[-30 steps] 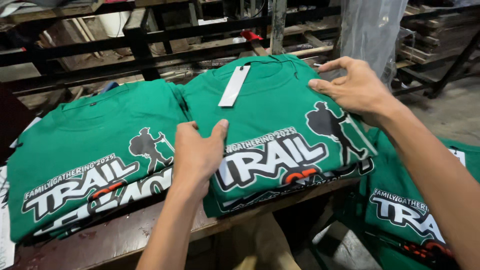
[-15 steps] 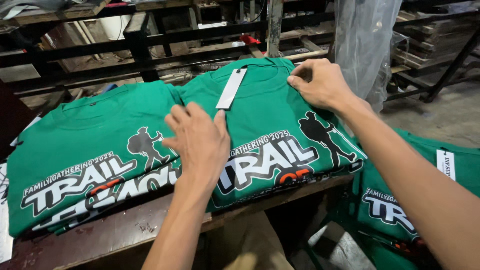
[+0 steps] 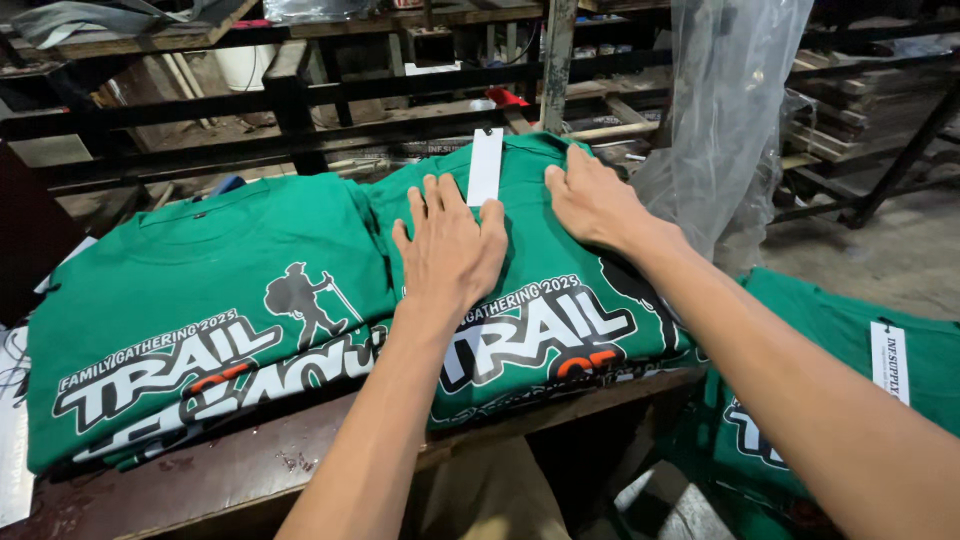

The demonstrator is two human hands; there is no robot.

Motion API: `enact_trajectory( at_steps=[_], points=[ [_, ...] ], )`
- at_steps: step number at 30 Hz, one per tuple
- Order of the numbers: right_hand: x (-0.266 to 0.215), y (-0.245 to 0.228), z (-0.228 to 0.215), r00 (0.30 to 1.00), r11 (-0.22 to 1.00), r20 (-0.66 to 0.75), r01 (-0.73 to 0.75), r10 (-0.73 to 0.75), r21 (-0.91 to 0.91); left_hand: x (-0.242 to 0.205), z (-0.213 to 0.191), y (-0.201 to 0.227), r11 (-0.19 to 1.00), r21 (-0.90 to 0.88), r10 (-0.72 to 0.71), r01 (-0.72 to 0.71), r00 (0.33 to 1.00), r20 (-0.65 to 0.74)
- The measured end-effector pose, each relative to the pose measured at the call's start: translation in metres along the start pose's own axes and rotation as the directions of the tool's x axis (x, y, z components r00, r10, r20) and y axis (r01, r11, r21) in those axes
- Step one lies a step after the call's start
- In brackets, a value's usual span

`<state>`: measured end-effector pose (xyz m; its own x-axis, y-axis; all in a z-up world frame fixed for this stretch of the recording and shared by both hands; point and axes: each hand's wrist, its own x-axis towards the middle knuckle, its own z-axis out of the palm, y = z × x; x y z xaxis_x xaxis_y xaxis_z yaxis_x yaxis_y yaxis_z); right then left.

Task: The person attaches white tags to green t-shirts by threading a black string through the tag and the shirt's collar. They then fold the shirts and place them in a stack on the table.

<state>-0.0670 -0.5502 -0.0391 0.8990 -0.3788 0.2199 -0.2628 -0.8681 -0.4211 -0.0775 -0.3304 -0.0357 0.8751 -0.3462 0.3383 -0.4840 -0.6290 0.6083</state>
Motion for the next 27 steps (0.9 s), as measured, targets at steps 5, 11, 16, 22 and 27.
enact_trajectory(
  at_steps=[5, 11, 16, 22, 27],
  points=[
    [-0.002, -0.039, -0.012, 0.98, 0.977, 0.081, 0.19, -0.182, -0.096, 0.019, -0.002, 0.009, 0.995, 0.066, 0.076, -0.081, 0.994, 0.076],
    [0.011, -0.028, 0.006, 0.979, 0.982, 0.109, 0.178, -0.171, -0.058, 0.025, -0.002, -0.004, 0.997, 0.077, 0.0, -0.007, 0.996, 0.089],
    [-0.029, -0.047, -0.018, 0.977, 0.976, -0.045, 0.21, -0.207, 0.057, 0.021, -0.005, -0.006, 0.999, 0.028, -0.034, 0.033, 0.999, 0.021],
    [-0.014, -0.035, -0.021, 0.978, 0.975, 0.036, 0.207, -0.205, -0.082, 0.048, -0.005, -0.018, 0.979, 0.171, 0.09, -0.114, 0.986, 0.14],
    [-0.029, -0.026, -0.032, 0.998, 0.991, 0.065, -0.012, 0.003, 0.135, 0.022, -0.021, -0.024, 0.992, -0.083, -0.085, 0.09, 0.995, 0.056]
  ],
)
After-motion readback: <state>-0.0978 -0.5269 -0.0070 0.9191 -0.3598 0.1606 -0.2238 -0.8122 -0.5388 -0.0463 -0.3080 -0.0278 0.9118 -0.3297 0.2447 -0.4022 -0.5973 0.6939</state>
